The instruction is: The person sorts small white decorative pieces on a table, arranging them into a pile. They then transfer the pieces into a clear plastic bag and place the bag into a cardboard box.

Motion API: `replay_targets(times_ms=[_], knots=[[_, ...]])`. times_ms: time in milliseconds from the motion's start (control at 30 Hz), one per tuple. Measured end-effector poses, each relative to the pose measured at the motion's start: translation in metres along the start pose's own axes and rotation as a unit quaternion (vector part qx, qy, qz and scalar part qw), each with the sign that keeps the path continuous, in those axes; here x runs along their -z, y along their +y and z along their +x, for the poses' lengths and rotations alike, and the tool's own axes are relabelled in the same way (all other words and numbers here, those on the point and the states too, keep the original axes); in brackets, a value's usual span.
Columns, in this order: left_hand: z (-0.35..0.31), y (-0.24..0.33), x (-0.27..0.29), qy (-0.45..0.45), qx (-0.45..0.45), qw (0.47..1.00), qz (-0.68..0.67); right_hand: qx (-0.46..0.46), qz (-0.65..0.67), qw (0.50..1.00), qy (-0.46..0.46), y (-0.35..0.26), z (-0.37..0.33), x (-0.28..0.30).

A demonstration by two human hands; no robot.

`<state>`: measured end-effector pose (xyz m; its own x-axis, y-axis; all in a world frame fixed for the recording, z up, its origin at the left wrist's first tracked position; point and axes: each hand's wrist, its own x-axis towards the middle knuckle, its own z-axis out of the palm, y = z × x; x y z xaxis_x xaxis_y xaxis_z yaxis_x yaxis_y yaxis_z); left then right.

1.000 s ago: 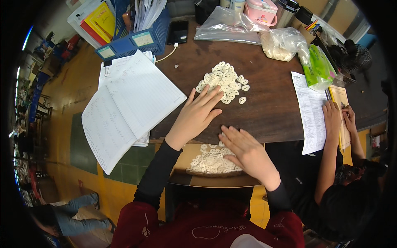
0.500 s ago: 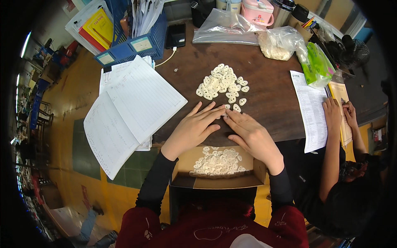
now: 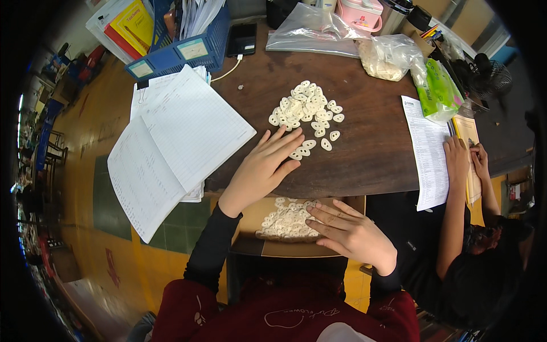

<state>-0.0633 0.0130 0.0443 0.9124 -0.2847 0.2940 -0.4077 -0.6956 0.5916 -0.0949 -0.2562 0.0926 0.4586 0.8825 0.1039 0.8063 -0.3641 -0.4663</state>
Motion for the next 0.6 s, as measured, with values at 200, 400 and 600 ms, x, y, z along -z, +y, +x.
replay_targets(times_ms=[200,400,600], knots=[[-0.001,-0.001,-0.001,-0.02,-0.013,1.0,-0.006,-0.014,-0.071,0.989,0.125,0.024,0.042,0.005],[-0.003,-0.003,0.006,0.097,0.041,0.985,-0.14,0.004,-0.119,0.982,0.146,0.039,0.076,-0.019],[0.009,-0.003,0.002,0.073,0.036,0.985,-0.155,0.01,-0.08,0.988,0.131,0.03,0.063,-0.031]])
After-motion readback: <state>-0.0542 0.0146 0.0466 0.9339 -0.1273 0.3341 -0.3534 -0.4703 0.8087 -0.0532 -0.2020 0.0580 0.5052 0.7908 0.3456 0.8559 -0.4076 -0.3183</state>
